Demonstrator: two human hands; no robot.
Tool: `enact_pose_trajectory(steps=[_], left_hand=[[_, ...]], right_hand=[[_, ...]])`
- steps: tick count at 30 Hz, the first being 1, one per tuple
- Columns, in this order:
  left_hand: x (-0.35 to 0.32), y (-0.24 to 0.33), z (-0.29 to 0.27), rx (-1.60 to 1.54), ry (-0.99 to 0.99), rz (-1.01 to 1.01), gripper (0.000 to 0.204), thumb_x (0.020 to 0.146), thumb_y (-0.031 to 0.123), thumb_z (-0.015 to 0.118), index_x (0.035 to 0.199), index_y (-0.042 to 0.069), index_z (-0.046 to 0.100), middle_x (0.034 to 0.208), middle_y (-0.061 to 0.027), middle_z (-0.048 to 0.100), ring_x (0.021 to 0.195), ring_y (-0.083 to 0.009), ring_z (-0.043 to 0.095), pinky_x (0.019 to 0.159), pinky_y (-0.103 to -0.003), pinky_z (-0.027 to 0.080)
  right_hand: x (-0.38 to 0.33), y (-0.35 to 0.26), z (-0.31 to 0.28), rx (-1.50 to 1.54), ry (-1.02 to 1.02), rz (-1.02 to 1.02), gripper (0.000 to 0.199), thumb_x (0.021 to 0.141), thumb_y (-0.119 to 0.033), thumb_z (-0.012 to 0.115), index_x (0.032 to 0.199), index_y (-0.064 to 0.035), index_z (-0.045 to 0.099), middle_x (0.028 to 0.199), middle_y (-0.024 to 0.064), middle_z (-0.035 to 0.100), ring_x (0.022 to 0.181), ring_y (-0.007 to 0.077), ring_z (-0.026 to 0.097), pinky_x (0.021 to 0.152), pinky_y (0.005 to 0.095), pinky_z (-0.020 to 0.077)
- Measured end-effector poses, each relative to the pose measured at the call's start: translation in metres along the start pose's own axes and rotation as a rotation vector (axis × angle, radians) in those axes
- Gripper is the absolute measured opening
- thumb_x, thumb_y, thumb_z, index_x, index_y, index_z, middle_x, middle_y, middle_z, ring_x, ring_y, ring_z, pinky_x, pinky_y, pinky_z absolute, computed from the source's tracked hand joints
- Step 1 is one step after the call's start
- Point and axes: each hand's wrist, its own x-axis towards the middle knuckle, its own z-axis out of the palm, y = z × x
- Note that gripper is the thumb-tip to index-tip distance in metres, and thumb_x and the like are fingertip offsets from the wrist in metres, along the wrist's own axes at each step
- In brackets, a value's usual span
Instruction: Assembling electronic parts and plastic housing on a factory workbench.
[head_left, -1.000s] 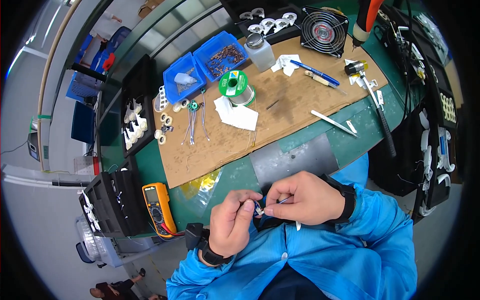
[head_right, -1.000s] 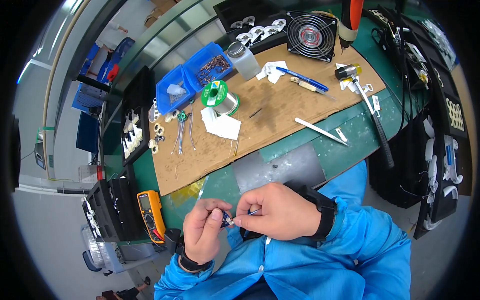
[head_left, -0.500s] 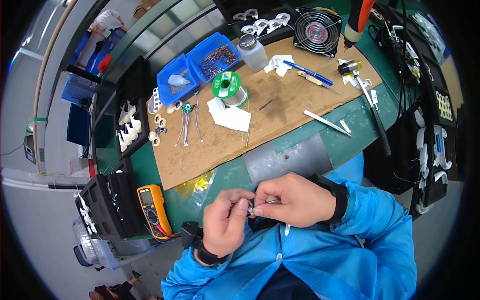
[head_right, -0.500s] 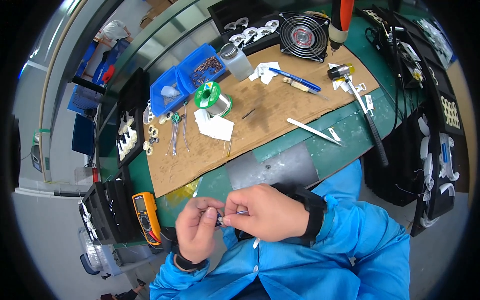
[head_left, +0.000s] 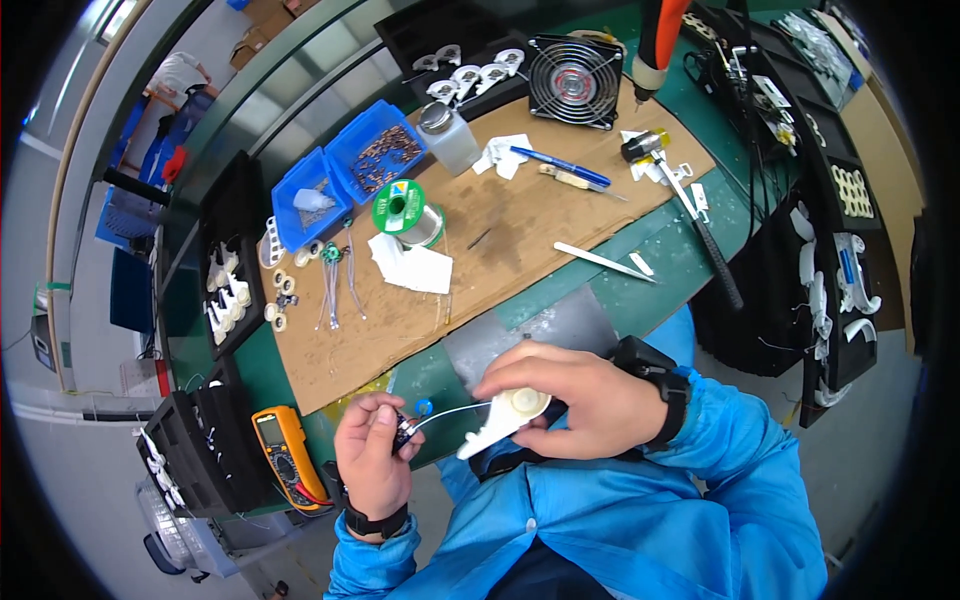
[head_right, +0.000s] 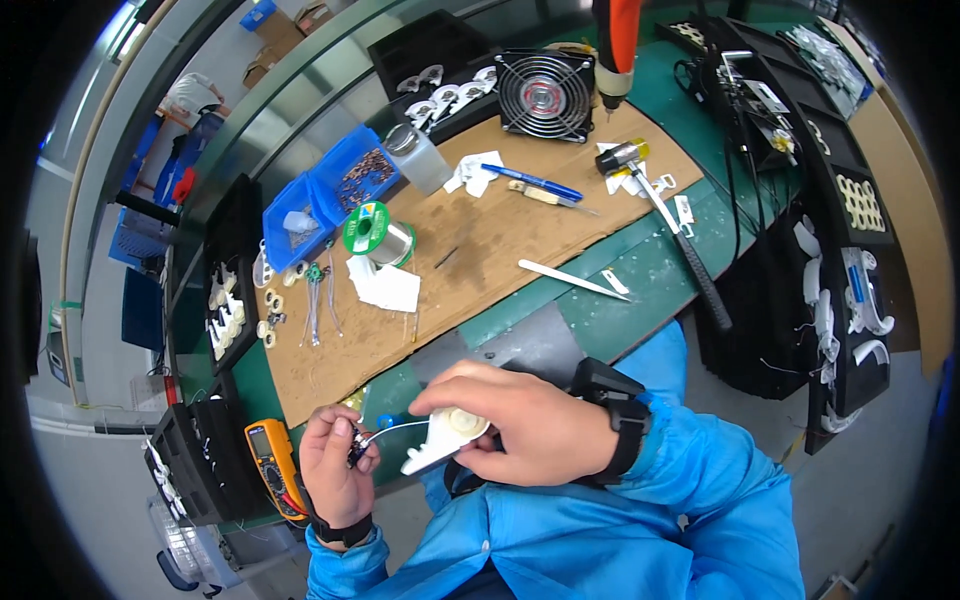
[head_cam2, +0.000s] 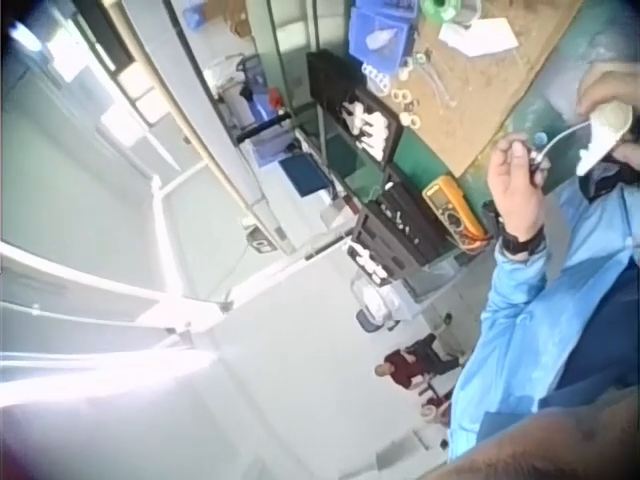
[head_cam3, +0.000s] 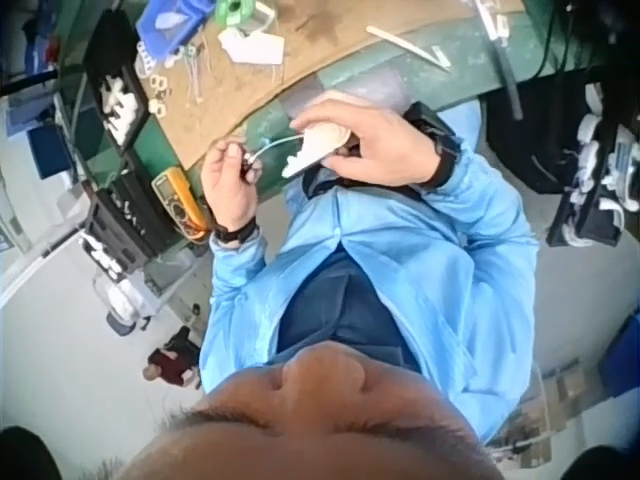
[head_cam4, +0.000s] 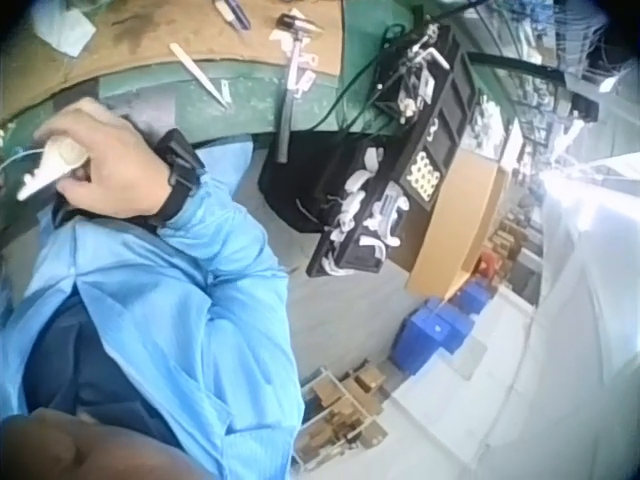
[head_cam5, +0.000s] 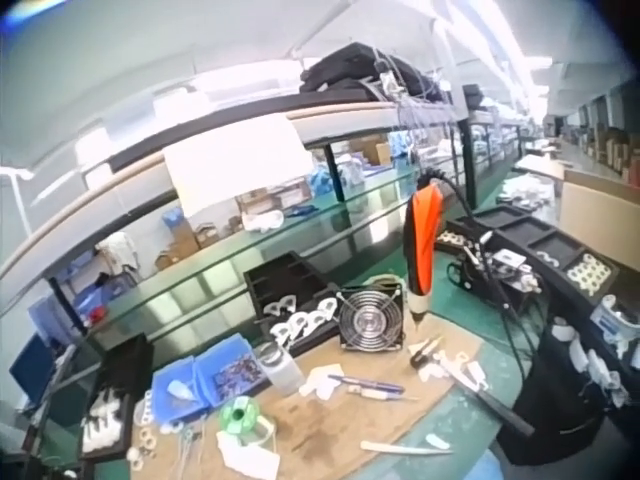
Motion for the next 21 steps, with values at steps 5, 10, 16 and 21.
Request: enact_pose_trajectory(steps=[5,10,16,21], left_hand=[[-0.001,0.001,0.003,-0.036,0.002,0.012,0.014,0.105,0.018,0.057,0.107,0.004,0.058,0.076,-0.0043,0.059,0.057,-0.0083,0.048,0.051,-0.022,0.037],[-0.005,0.008,0.014,-0.314,-0.243,-0.006,0.018,0.105,0.022,0.057,0.111,0.006,0.053,0.078,-0.0056,0.058,0.058,-0.0104,0.046,0.052,-0.025,0.038],[-0.013,-0.004,0.044,-0.5,-0.482,-0.064,0.016,0.105,0.012,0.056,0.117,0.004,0.051,0.093,-0.0179,0.066,0.077,-0.0216,0.063,0.066,-0.034,0.05],[-0.024,-0.016,0.051,0.181,-0.14,0.437,0.023,0.092,-0.01,0.064,0.108,0.001,0.052,0.103,-0.0172,0.065,0.091,-0.0239,0.068,0.086,-0.038,0.057]], right_hand=[[-0.002,0.003,0.002,-0.181,0.046,-0.037,0.055,0.083,-0.013,0.077,0.133,-0.0014,0.056,0.117,0.0177,0.065,0.107,0.0353,0.065,0.091,0.0393,0.054],[-0.003,0.003,0.001,0.052,0.128,-0.006,0.056,0.09,-0.025,0.078,0.133,0.0007,0.055,0.117,0.0158,0.07,0.108,0.0298,0.069,0.094,0.0361,0.0528],[0.0,0.037,0.069,0.896,0.288,-0.02,0.058,0.11,-0.047,0.042,0.143,0.0006,0.039,0.117,0.0126,0.059,0.102,0.0198,0.06,0.088,0.0319,0.0496],[-0.01,0.019,0.052,0.939,0.312,0.084,0.053,0.108,-0.043,0.047,0.138,0.0004,0.044,0.094,0.0089,0.057,0.072,0.0138,0.056,0.055,0.0251,0.0422]])
